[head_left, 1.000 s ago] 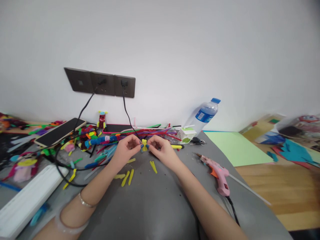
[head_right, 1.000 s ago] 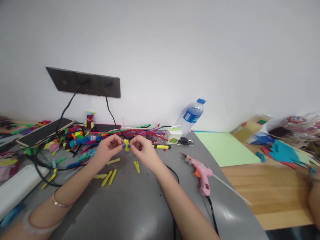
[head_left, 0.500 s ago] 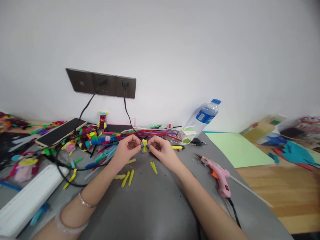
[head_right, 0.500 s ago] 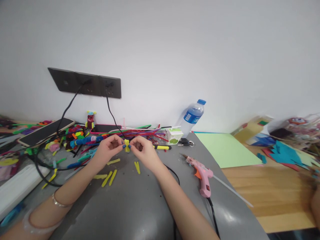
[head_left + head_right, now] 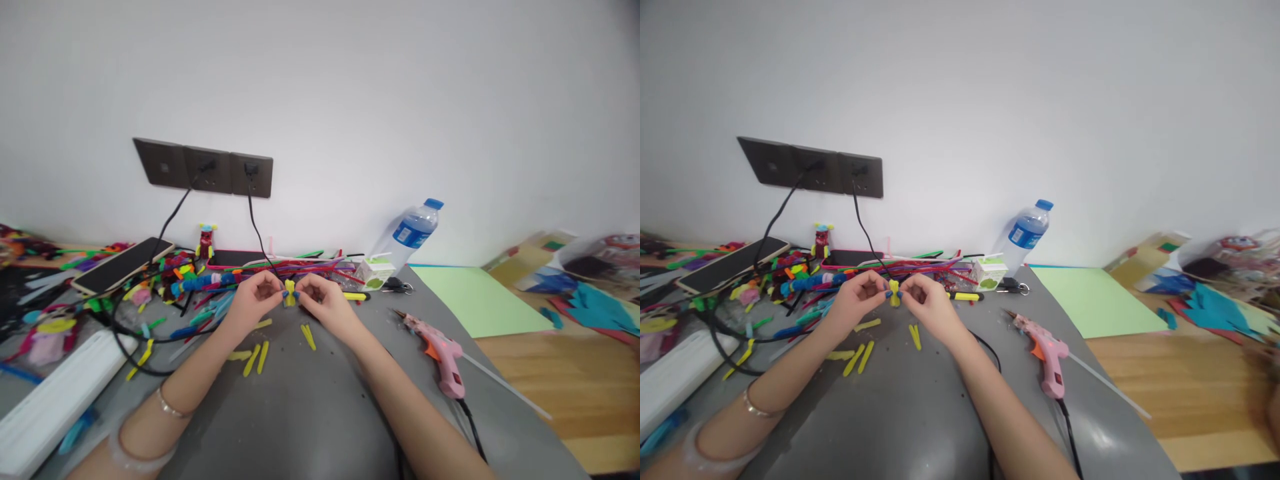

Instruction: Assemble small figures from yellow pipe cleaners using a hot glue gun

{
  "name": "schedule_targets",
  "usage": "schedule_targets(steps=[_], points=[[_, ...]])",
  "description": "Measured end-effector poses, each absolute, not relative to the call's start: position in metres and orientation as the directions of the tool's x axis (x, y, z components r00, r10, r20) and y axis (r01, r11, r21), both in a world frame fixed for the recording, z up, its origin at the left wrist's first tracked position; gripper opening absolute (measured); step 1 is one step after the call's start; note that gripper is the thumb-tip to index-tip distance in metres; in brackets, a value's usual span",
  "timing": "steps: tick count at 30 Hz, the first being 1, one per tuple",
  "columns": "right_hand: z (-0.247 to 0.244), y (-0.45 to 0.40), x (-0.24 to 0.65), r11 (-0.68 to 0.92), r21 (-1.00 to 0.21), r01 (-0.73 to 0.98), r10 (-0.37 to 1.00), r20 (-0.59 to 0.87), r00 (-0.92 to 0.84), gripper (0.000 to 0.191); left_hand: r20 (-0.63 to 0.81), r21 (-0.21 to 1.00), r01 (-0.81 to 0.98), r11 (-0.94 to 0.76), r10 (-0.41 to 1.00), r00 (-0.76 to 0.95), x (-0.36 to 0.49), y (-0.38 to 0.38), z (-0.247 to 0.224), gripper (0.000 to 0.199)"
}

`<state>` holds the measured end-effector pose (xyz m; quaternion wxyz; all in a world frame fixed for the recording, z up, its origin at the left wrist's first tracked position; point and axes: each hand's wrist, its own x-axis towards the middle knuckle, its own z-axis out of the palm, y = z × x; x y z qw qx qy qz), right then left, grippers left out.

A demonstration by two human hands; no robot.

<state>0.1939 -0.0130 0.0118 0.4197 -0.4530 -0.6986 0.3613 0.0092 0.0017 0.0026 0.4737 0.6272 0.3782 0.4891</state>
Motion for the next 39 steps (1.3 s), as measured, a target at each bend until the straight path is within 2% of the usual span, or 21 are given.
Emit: schedule_targets(steps=[22, 34, 39], points=[[0.013, -0.015, 0.192, 0.363, -0.863, 0.352, 0.927, 0.299, -0.224, 0.007, 0.216, 0.976, -0.081, -0.203, 0.946, 0.24, 0.01, 0.006, -0.007, 0.021], [0.009, -0.015, 0.188, 0.362, -0.862, 0.355, 0.931, 0.313, -0.189, 0.007, 0.205, 0.978, -0.016, -0.207, 0.952, 0.228, 0.009, 0.007, -0.007, 0.015], [0.007, -0.015, 0.188, 0.386, -0.847, 0.366, 0.922, 0.341, -0.182, 0.007, 0.244, 0.967, 0.019, -0.254, 0.945, 0.217, 0.007, 0.007, -0.005, 0.011]])
